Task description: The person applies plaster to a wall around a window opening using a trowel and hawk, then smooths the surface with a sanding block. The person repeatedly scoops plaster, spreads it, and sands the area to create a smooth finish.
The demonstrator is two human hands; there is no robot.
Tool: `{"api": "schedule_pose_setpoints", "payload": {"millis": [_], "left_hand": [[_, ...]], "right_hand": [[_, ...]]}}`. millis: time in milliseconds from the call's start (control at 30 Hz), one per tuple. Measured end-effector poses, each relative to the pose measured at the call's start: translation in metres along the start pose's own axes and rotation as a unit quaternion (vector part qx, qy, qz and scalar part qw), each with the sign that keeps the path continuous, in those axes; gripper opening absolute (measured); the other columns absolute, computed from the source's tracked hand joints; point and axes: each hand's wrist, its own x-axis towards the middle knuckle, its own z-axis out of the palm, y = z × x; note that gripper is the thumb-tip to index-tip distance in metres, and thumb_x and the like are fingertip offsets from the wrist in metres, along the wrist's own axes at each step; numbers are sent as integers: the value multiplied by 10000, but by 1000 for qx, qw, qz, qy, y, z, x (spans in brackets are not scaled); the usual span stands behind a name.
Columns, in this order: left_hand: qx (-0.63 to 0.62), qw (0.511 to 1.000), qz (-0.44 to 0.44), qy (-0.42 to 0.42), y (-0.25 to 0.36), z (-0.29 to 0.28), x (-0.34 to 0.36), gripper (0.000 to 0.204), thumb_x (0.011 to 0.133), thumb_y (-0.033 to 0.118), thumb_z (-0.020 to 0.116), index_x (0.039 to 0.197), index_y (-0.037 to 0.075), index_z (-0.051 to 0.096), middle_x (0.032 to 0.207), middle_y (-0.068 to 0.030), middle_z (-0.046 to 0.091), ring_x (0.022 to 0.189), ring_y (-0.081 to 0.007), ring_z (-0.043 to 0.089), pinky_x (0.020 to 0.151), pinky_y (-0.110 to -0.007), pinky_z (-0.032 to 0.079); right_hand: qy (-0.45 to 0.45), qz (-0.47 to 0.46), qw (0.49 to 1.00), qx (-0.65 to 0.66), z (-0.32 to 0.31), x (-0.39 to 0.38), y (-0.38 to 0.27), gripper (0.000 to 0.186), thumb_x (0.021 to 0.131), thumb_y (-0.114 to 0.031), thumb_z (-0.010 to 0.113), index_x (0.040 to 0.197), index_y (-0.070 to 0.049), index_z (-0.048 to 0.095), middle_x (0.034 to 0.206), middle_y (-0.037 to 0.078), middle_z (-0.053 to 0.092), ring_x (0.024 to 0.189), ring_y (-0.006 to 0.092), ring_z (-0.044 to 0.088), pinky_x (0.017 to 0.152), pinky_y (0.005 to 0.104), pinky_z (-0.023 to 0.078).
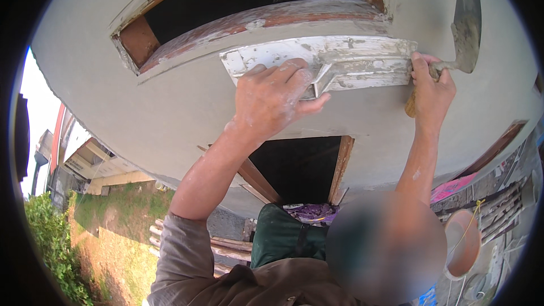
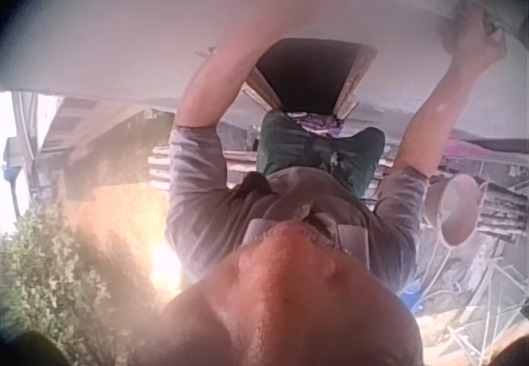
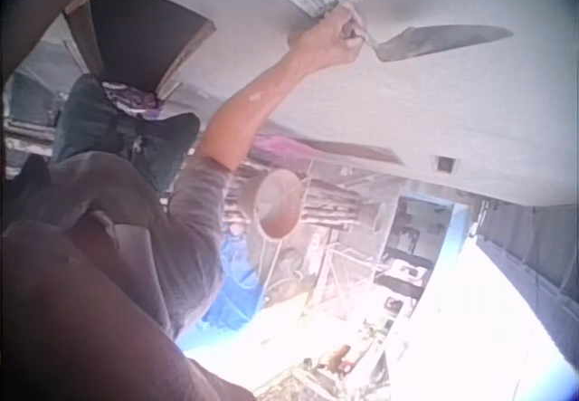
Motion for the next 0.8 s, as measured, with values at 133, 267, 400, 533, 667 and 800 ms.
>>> {"api": "schedule_pose_setpoints", "payload": {"millis": [133,267,400,533,667,800], "left_hand": [[1,1000,0,14,0,1,0,389,655,411,830,806,112,631,911,10,694,619,-172,635,549,-287,498],[5,1000,3,20,-1,2,0,397,641,408,840,800,110,631,925,13,705,605,-178,631,540,-286,495],[13,1000,-5,16,1,1,0,397,627,374,860,804,99,635,965,2,705,594,-184,628,535,-290,497],[21,1000,5,16,0,1,1,390,652,383,849,777,92,620,1042,-11,688,564,-148,609,516,-268,465],[18,999,21,35,-2,4,2,392,660,384,851,764,98,604,1088,-14,684,526,-142,589,494,-257,444],[17,998,31,52,-2,7,3,393,659,374,857,770,99,600,1084,-18,698,524,-149,583,493,-268,446]], "right_hand": [[-4,10,1000,2,0,0,0,208,892,-194,724,967,-1,702,773,-3,599,697,63,531,657,220,453],[-6,12,1000,-1,-1,0,0,213,883,-202,734,957,-5,701,776,3,604,702,66,539,662,221,458],[-17,10,1000,17,-1,0,1,223,876,-206,746,946,0,694,772,9,612,702,69,547,658,223,461],[-2,-6,998,57,1,0,3,208,853,-183,758,891,5,679,739,-15,594,668,55,498,607,229,409],[-13,8,998,67,0,-1,2,210,849,-181,759,888,7,675,740,-25,588,661,52,484,592,231,393],[-9,11,998,64,2,-1,1,213,852,-190,755,887,4,673,739,-22,588,652,55,477,585,228,384]]}}
